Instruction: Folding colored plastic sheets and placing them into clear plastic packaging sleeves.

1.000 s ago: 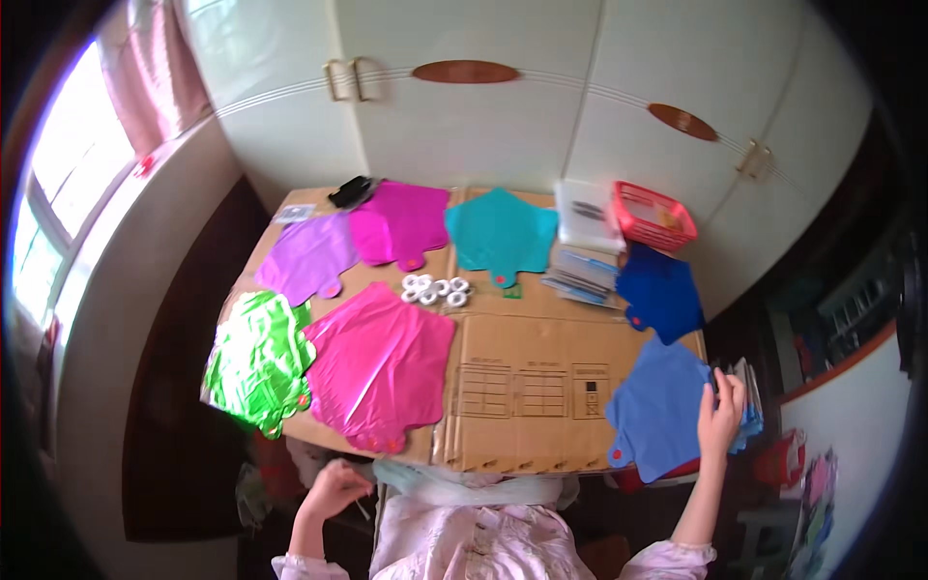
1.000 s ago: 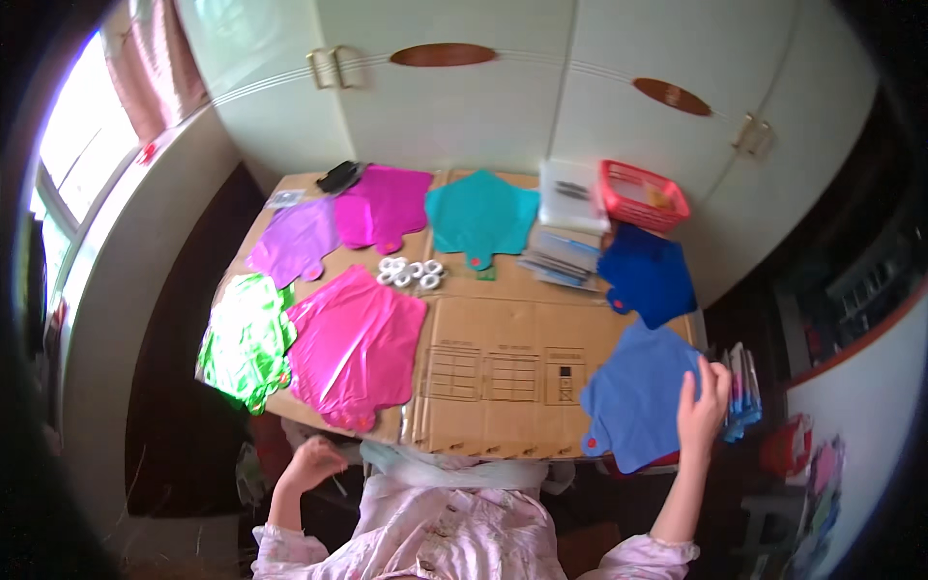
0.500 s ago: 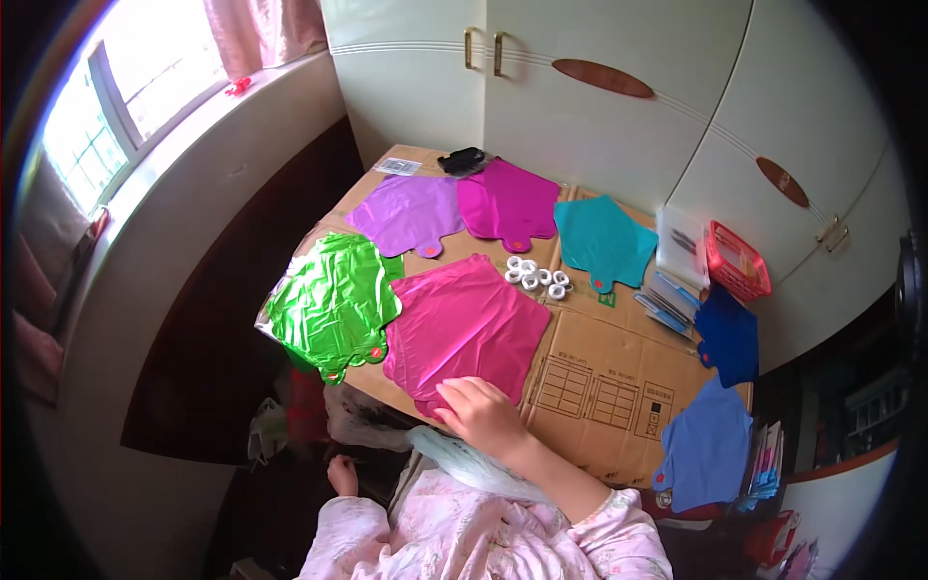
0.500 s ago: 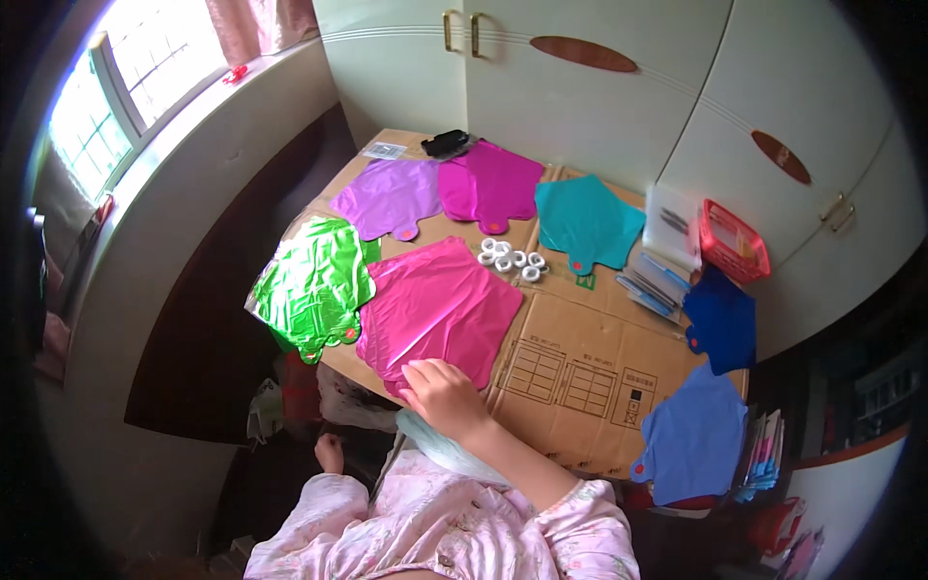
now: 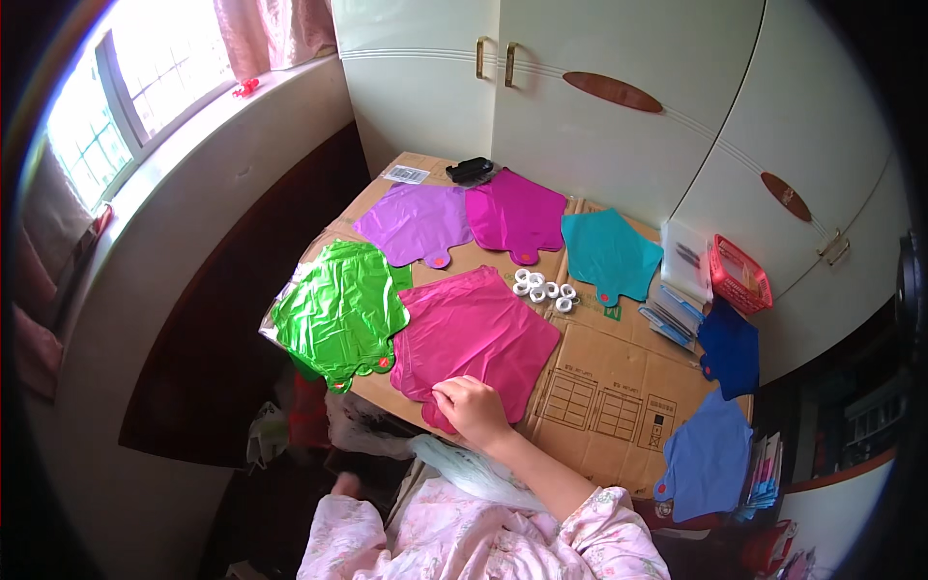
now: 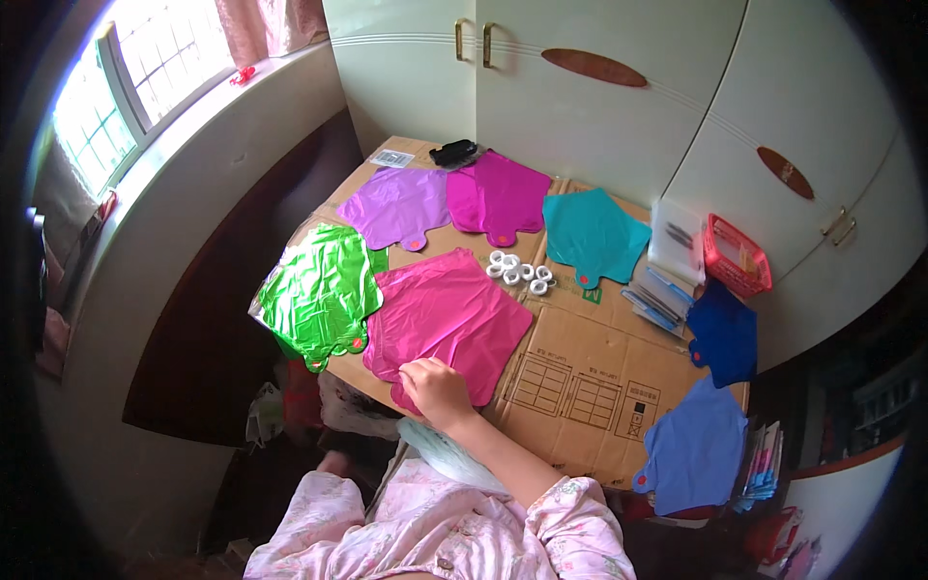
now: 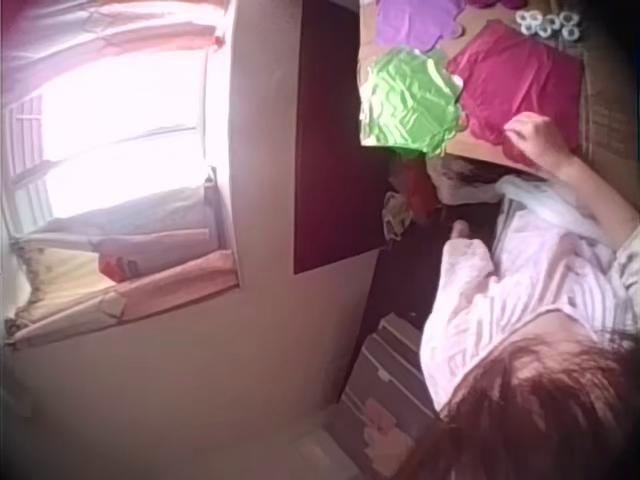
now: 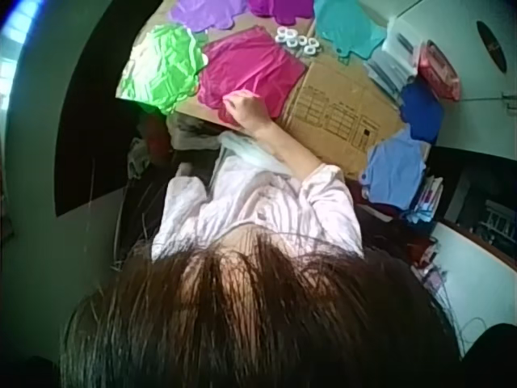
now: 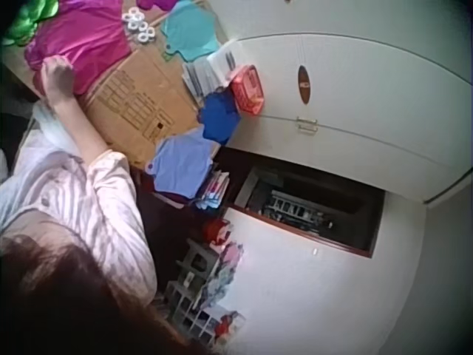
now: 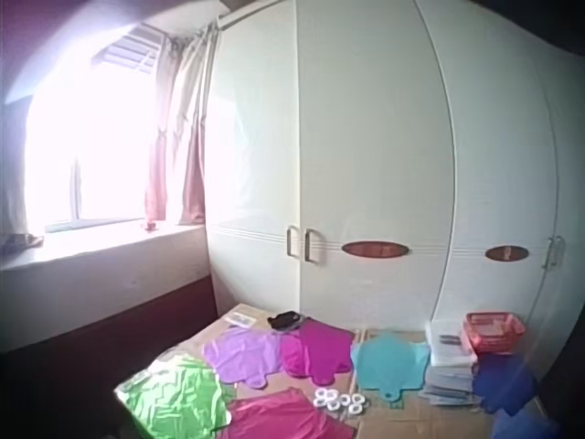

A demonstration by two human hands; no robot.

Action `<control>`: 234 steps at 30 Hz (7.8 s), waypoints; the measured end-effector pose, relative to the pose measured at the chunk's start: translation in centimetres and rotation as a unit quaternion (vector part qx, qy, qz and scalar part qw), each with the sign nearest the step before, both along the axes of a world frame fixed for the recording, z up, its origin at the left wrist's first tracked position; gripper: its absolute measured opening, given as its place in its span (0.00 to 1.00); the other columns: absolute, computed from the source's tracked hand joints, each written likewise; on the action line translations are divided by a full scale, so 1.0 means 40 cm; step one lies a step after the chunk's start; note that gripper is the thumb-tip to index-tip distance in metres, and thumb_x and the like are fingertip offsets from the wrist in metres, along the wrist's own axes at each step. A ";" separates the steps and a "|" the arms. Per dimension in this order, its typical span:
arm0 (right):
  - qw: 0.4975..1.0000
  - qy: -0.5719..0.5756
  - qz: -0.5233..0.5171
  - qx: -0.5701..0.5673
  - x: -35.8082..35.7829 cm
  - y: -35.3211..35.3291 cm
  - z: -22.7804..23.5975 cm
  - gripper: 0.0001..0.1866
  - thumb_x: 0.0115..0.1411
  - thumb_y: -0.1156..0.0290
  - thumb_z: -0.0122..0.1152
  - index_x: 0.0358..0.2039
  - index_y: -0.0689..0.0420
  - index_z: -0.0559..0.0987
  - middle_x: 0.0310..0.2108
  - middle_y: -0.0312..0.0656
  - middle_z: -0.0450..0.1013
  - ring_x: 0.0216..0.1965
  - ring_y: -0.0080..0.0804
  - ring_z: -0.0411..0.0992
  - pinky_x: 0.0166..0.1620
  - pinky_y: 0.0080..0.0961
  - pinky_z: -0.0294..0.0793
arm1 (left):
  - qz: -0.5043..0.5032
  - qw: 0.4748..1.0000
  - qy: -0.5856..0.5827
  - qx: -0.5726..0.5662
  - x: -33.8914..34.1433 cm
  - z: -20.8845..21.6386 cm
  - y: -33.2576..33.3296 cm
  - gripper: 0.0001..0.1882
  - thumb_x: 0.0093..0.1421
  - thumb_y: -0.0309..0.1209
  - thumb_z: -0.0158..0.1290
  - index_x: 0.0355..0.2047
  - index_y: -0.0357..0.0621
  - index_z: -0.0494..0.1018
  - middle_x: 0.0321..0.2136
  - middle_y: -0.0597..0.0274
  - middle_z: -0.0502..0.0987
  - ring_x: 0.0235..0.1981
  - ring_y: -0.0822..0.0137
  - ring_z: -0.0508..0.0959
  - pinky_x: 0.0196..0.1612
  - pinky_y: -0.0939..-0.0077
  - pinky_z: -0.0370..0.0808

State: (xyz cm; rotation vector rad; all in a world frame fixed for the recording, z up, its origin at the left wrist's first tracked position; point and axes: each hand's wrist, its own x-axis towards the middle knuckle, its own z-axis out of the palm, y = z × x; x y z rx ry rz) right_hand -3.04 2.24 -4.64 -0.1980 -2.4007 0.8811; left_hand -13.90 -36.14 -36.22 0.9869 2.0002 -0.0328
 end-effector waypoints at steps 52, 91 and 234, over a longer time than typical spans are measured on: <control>0.808 0.374 -0.029 -0.454 0.418 0.515 0.381 0.19 0.62 0.63 0.56 0.51 0.57 0.69 0.47 0.40 0.70 0.47 0.30 0.70 0.50 0.30 0.71 | -0.187 0.844 0.249 0.437 -0.015 0.883 0.660 0.19 0.56 0.39 0.54 0.47 0.49 0.74 0.46 0.56 0.72 0.53 0.51 0.69 0.54 0.62 0.68; 0.841 -0.085 -0.528 0.082 0.816 0.292 0.018 0.05 0.50 0.71 0.63 0.23 0.58 0.76 0.23 0.42 0.74 0.25 0.42 0.74 0.28 0.34 0.73 | -0.566 0.677 0.103 0.459 0.457 0.935 1.227 0.24 0.55 0.45 0.54 0.48 0.45 0.71 0.50 0.59 0.72 0.55 0.59 0.68 0.54 0.59 0.66; 0.863 -0.084 -0.488 -0.101 0.709 0.930 0.007 0.11 0.48 0.67 0.66 0.31 0.58 0.82 0.28 0.48 0.77 0.30 0.39 0.77 0.35 0.30 0.75 | -0.452 0.732 0.086 0.502 0.469 0.902 1.738 0.21 0.51 0.37 0.54 0.46 0.45 0.73 0.45 0.59 0.75 0.52 0.59 0.70 0.56 0.62 0.64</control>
